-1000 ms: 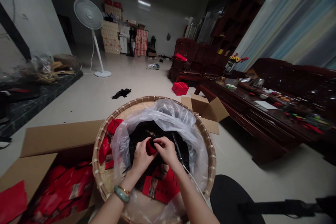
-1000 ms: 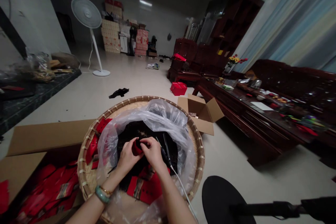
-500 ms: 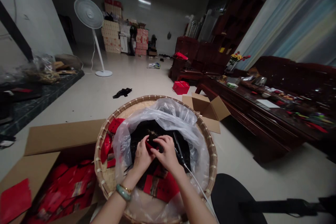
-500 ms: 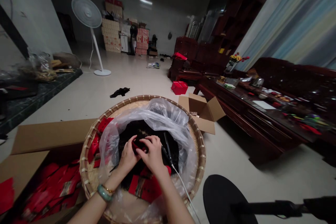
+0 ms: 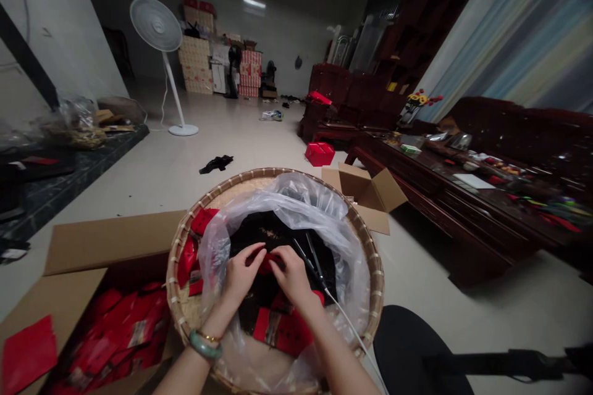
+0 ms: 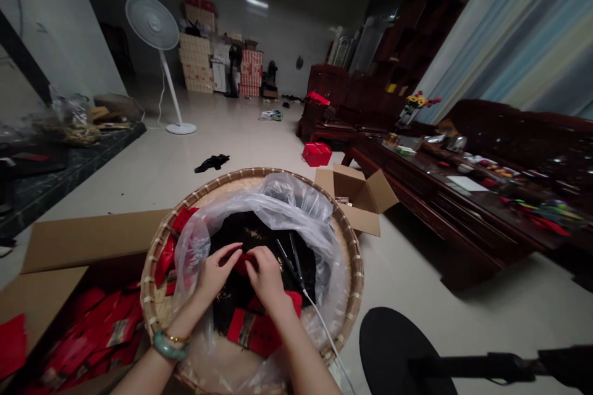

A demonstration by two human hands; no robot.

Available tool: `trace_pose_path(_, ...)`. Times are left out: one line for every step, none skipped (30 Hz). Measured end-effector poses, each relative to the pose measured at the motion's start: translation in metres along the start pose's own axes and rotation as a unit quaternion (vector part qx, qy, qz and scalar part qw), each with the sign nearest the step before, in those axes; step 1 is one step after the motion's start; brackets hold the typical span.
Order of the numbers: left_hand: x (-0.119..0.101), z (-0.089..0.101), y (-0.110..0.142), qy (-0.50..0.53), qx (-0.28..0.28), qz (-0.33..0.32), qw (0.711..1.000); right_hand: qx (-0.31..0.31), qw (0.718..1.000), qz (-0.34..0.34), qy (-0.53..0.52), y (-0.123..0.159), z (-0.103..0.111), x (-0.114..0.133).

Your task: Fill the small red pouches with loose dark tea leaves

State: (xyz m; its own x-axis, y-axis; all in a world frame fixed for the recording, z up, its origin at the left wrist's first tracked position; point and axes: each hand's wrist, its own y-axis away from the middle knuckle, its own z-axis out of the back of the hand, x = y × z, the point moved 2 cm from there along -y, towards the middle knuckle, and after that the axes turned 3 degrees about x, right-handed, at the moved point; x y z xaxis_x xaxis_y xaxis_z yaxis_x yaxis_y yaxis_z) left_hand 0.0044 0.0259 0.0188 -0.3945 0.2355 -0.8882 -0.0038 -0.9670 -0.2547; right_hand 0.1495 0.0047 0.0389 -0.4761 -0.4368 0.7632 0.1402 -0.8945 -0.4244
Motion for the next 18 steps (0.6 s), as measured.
trace_pose_path(-0.001, 0.0, -0.001, -0.012, -0.015, -0.001, 1.0, 0.004, 1.0, 0.003, 0.004, 0.001, -0.002, 0.0)
trace_pose_path(-0.003, 0.0, -0.001, -0.023, -0.024, -0.01, 0.999, 0.006, 1.0, 0.005, 0.011, 0.002, -0.004, -0.001)
trace_pose_path(-0.006, 0.0, -0.001, -0.032, -0.031, -0.026, 0.999, 0.005, 1.0, 0.007, 0.02, 0.002, -0.006, -0.001)
trace_pose_path(-0.01, 0.001, -0.002, -0.04, -0.035, -0.048, 0.997, 0.003, 1.0, 0.008, 0.029, 0.003, -0.007, -0.001)
trace_pose_path(-0.013, 0.001, -0.002, -0.05, -0.035, -0.073, 0.995, -0.001, 0.999, 0.009, 0.037, 0.003, -0.008, 0.0)
trace_pose_path(-0.016, 0.001, -0.003, -0.062, -0.033, -0.098, 0.993, -0.005, 0.999, 0.01, 0.043, 0.003, -0.009, 0.0)
trace_pose_path(-0.019, 0.001, -0.004, -0.077, -0.028, -0.12, 0.989, -0.007, 0.999, 0.012, 0.047, 0.003, -0.009, 0.0)
trace_pose_path(-0.021, 0.001, -0.005, -0.093, -0.021, -0.135, 0.986, -0.009, 0.999, 0.013, 0.05, 0.003, -0.009, 0.0)
trace_pose_path(-0.023, 0.002, -0.007, -0.106, -0.015, -0.143, 0.984, -0.011, 0.999, 0.014, 0.052, 0.002, -0.008, 0.0)
trace_pose_path(-0.024, 0.003, -0.009, -0.116, -0.008, -0.144, 0.983, -0.013, 0.998, 0.017, 0.053, 0.002, -0.007, 0.0)
trace_pose_path(-0.024, 0.005, -0.01, -0.117, 0.0, -0.142, 0.983, -0.015, 0.998, 0.021, 0.055, 0.002, -0.005, 0.0)
trace_pose_path(-0.023, 0.006, -0.012, -0.11, 0.009, -0.136, 0.985, -0.017, 0.998, 0.026, 0.058, 0.002, -0.003, 0.001)
trace_pose_path(-0.023, 0.008, -0.013, -0.096, 0.021, -0.128, 0.987, -0.019, 0.997, 0.032, 0.062, 0.002, 0.0, 0.002)
trace_pose_path(-0.021, 0.01, -0.014, -0.076, 0.039, -0.117, 0.989, -0.02, 0.997, 0.039, 0.065, 0.001, 0.003, 0.003)
trace_pose_path(-0.019, 0.012, -0.014, -0.052, 0.061, -0.103, 0.991, -0.022, 0.996, 0.047, 0.067, 0.0, 0.006, 0.005)
trace_pose_path(-0.017, 0.014, -0.014, -0.027, 0.089, -0.086, 0.992, -0.023, 0.996, 0.056, 0.066, 0.0, 0.009, 0.007)
trace_pose_path(-0.015, 0.015, -0.014, -0.004, 0.117, -0.068, 0.991, -0.025, 0.995, 0.067, 0.064, -0.001, 0.013, 0.009)
trace_pose_path(-0.013, 0.017, -0.013, 0.015, 0.142, -0.049, 0.988, -0.026, 0.995, 0.08, 0.061, -0.001, 0.016, 0.012)
